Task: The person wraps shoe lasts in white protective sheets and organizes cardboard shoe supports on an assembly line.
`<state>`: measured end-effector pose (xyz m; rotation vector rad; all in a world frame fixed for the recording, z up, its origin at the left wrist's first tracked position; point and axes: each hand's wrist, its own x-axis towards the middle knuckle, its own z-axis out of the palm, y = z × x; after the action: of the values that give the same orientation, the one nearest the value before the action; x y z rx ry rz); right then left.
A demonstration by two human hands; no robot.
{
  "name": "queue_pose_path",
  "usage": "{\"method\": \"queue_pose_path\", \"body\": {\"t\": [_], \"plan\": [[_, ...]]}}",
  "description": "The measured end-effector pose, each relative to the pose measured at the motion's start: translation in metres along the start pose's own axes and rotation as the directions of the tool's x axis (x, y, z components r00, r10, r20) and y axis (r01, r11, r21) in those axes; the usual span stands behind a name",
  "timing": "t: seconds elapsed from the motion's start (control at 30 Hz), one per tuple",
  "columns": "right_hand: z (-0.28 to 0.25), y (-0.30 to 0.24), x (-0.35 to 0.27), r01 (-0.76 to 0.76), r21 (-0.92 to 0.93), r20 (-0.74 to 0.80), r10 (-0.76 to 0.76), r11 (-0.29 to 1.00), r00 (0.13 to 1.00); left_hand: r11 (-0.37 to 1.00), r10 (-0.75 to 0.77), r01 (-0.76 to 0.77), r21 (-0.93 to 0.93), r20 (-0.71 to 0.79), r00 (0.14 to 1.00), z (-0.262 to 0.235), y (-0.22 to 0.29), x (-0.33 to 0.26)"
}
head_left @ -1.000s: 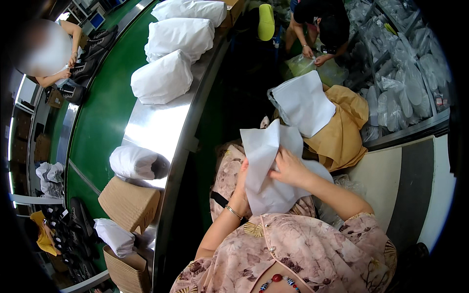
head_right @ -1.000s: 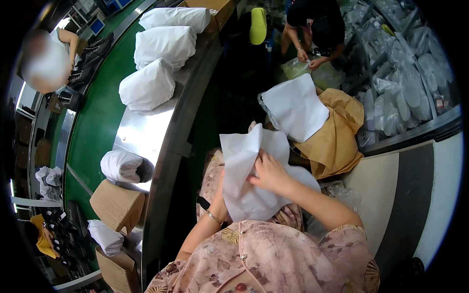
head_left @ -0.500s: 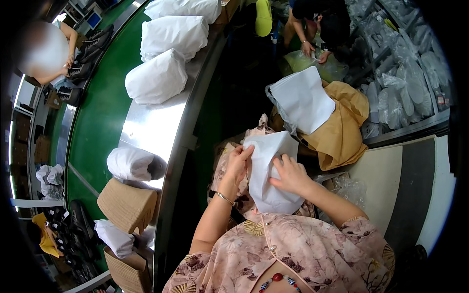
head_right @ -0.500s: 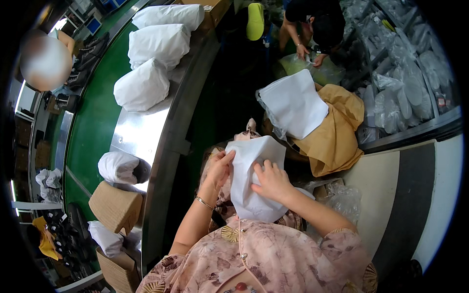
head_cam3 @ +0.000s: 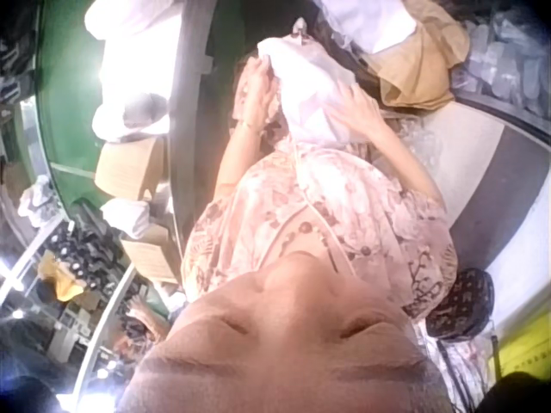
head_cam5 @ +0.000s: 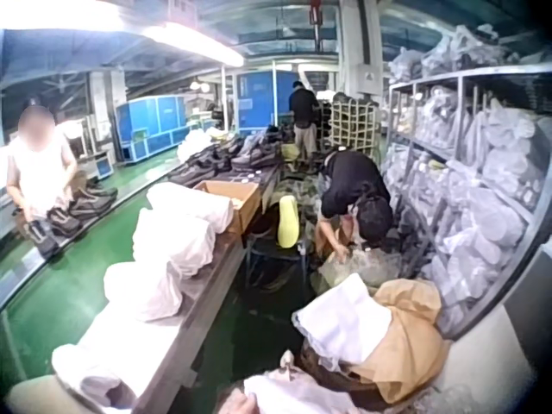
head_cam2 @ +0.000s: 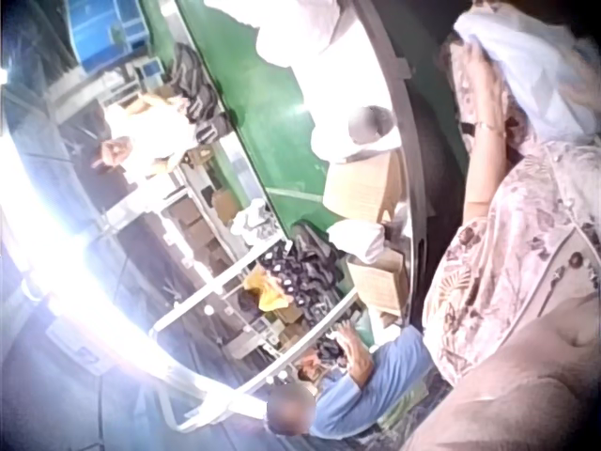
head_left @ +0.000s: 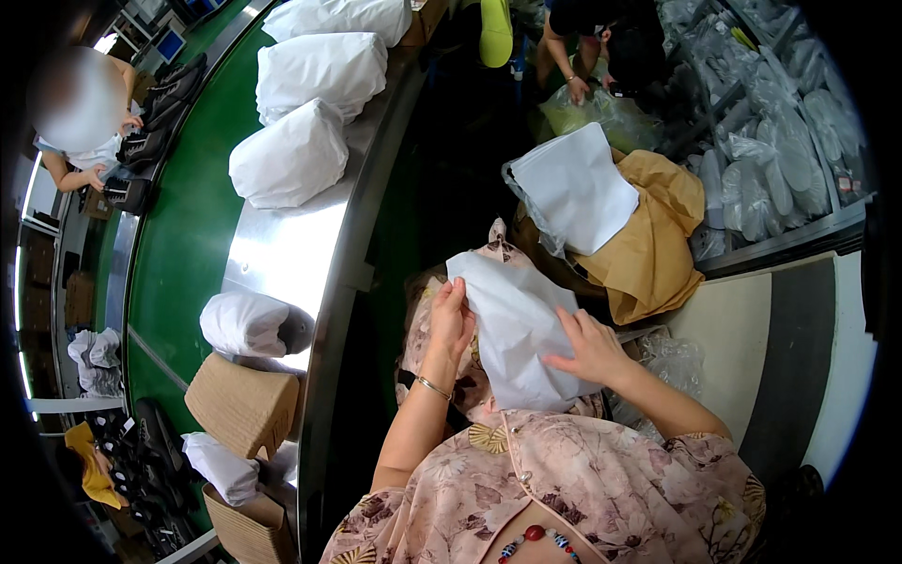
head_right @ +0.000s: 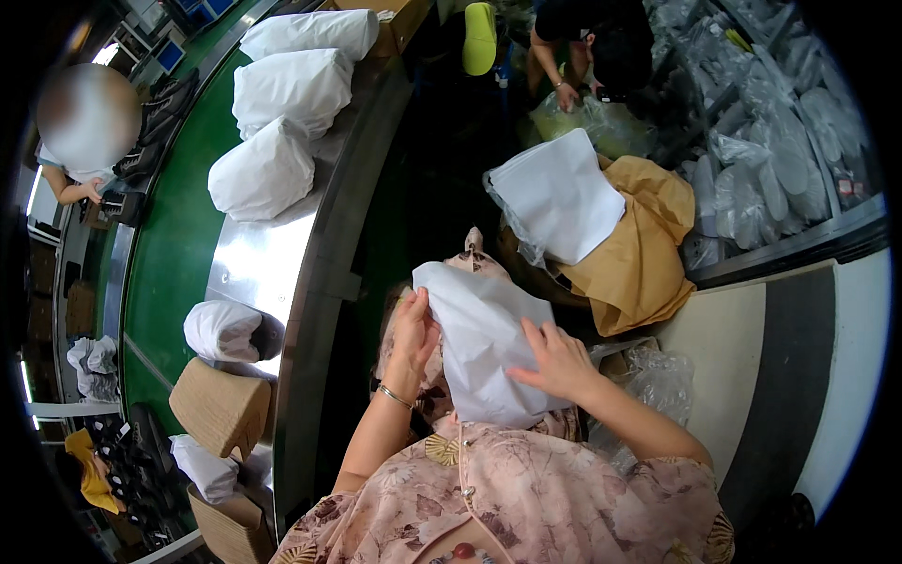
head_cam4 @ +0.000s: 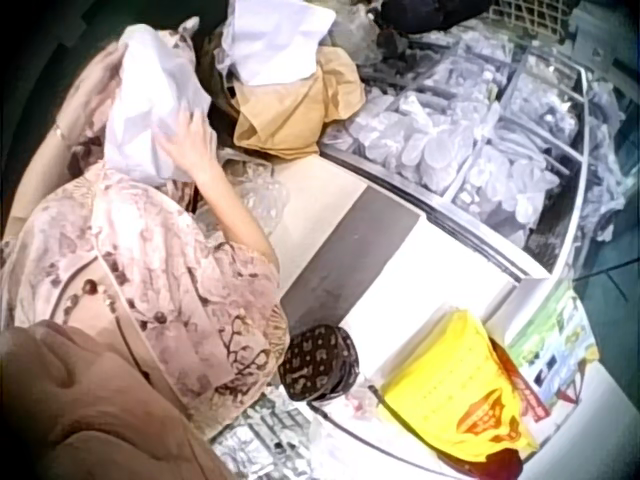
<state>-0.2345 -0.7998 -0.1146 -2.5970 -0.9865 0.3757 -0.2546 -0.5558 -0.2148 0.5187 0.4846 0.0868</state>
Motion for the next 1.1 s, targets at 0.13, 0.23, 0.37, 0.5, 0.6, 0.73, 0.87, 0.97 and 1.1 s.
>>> {"method": "queue_pose_path", "body": {"t": [0.13,0.23,0.37,0.5,0.6,0.73,0.87,0.97,1.1], "plan": [[-0.036,-0.007,0.023,0.04,0.052,-0.165,-0.031,0.998,0.986,0.994,0.073,-0.078,0.08,0.06,0.995,0.017,0.023,-0.006],[-0.03,-0.042,0.051,0.191,-0.091,-0.183,-0.205,0.977,0.961,0.985,0.144,-0.146,0.088,0.028,0.989,0.042,0.032,-0.01],[-0.015,-0.056,0.087,0.109,-0.01,0.037,-0.109,0.994,0.993,0.974,0.209,-0.219,0.062,0.138,0.968,0.046,0.043,-0.018],[-0.031,-0.05,0.113,0.026,0.526,0.211,-0.16,0.85,0.964,0.958,0.264,-0.281,0.062,0.199,0.944,0.058,0.068,-0.03],[-0.027,-0.047,0.124,0.003,0.541,0.228,-0.15,0.841,0.962,0.944,0.304,-0.325,0.063,0.226,0.926,0.065,0.078,-0.03],[-0.023,-0.05,0.135,-0.001,0.61,0.144,-0.11,0.793,0.984,0.919,0.326,-0.372,0.134,0.272,0.905,0.072,0.096,-0.02],[-0.051,-0.053,0.151,-0.007,0.665,-0.04,0.044,0.747,0.998,0.28,0.76,-0.597,0.752,0.205,0.616,0.108,0.117,-0.03],[-0.058,-0.066,0.156,0.044,0.514,-0.281,0.12,0.857,0.952,0.062,0.812,-0.606,0.793,0.313,0.492,0.133,0.098,-0.059],[-0.047,-0.107,0.153,0.049,0.351,-0.371,0.091,0.935,0.924,0.761,0.421,-0.433,0.484,0.14,0.896,0.106,0.071,-0.032]]}}
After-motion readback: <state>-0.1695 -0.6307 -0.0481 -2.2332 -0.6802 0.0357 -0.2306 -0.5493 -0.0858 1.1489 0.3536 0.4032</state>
